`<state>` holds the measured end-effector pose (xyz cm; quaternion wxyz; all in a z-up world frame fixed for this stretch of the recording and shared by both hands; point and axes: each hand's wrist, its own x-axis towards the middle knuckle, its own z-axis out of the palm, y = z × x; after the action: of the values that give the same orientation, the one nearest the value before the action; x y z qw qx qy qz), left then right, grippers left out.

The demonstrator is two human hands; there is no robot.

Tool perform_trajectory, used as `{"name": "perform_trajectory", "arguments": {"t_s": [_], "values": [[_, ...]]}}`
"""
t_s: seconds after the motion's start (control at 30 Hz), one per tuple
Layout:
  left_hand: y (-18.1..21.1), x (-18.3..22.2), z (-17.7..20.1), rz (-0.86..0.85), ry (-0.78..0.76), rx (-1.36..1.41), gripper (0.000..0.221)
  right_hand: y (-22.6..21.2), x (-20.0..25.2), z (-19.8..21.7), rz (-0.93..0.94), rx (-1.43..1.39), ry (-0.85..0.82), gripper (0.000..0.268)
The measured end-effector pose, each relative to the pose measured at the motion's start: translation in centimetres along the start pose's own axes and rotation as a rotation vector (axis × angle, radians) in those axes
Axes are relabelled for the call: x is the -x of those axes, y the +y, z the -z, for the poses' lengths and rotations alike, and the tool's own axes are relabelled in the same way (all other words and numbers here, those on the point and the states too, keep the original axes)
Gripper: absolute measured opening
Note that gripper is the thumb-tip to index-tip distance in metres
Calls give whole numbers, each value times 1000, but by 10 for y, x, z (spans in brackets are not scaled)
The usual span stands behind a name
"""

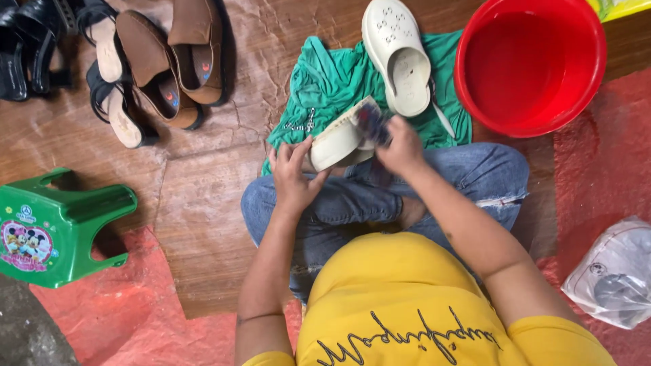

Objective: Cleaning a white shoe using a brush and water from a bowl

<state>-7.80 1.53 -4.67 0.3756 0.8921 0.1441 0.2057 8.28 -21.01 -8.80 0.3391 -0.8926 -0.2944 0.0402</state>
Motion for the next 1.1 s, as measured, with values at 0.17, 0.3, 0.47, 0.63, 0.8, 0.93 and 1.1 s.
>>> {"name": "perform_trajectory", "arguments": {"t_s": [0.17, 0.3, 0.47, 0.63, 0.8, 0.93, 1.1], "values": [[3, 1, -1, -1, 22, 22, 78, 12, -19, -4, -374, -51, -59, 37], [-7, 1, -6, -1, 43, 44, 80, -49, 0, 10, -338, -219, -102, 30], [-7, 0, -6, -16, 59, 38, 77, -91, 14, 32, 29, -202, -61, 23], [-6, 0, -5, -21, 57, 55, 80, -46, -1, 24, 93, -2, -47, 22], [10, -4, -4, -55, 64, 77, 78, 25, -24, 6, -488, -110, -139, 35], [5, -4, -9, -96, 80, 80, 77, 30, -23, -10, -578, -233, -89, 34], [-8, -2, -14, -127, 132, 113, 73, -61, 4, 17, -285, -285, -29, 23]]}}
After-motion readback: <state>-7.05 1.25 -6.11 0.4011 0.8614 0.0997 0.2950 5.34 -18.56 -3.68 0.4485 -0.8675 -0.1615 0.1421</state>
